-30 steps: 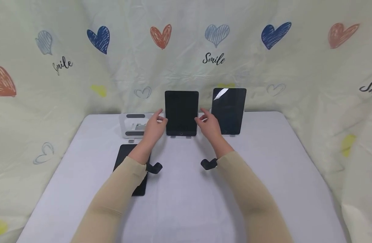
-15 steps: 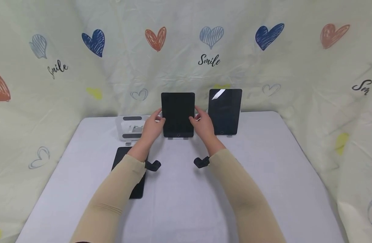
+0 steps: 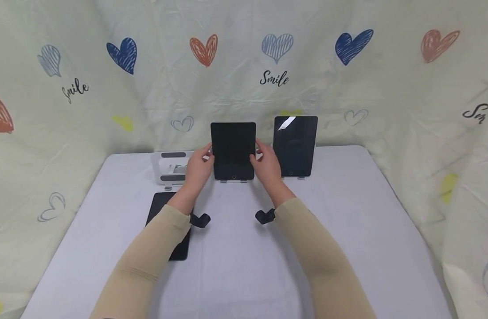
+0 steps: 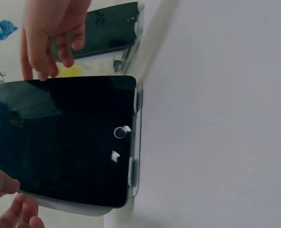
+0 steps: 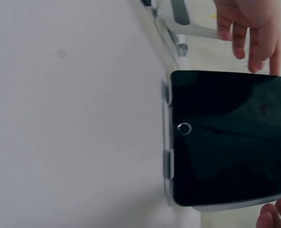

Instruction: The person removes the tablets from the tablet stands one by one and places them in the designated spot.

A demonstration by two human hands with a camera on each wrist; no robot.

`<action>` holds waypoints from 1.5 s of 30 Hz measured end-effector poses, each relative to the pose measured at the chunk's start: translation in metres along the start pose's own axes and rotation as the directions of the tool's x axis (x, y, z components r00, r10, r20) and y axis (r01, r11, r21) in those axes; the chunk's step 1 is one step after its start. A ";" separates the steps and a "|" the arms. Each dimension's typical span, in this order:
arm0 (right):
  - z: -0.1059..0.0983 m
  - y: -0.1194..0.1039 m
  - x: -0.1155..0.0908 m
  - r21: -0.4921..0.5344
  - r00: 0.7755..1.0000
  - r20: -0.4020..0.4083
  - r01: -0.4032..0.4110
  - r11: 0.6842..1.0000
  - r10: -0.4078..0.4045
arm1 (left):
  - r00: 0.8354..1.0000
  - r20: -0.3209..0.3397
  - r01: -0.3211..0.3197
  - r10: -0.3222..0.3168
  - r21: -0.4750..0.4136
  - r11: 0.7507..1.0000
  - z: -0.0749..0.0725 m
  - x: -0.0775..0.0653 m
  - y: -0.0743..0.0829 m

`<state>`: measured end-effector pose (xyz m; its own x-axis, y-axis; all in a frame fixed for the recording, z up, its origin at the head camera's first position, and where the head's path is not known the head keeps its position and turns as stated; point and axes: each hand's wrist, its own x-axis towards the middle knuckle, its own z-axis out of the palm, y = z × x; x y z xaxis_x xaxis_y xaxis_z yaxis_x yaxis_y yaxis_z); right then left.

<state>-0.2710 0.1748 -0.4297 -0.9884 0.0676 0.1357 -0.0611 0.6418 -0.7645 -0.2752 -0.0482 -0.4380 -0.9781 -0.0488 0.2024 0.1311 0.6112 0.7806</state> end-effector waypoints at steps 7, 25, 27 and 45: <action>0.001 0.005 -0.006 -0.071 0.997 -0.049 0.059 0.996 -0.063 | 0.997 -0.060 -0.034 0.038 0.055 0.998 0.000 -0.005 -0.003; 0.012 0.009 -0.005 0.019 0.991 -0.130 0.025 1.000 -0.023 | 0.987 -0.142 -0.078 0.074 -0.018 0.997 0.007 0.001 -0.015; 0.011 0.009 -0.006 0.034 0.991 -0.133 0.026 0.999 -0.021 | 0.986 -0.147 -0.081 0.075 -0.031 0.996 0.007 0.000 -0.015; 0.000 0.008 -0.016 0.167 0.998 -0.062 0.027 0.986 -0.017 | 0.990 -0.119 -0.081 0.073 -0.068 0.994 -0.005 -0.013 -0.005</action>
<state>-0.2561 0.1787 -0.4384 -0.9769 0.1038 0.1869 -0.1098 0.5068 -0.8550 -0.2618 -0.0545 -0.4414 -0.9399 -0.0976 0.3273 0.2206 0.5581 0.7999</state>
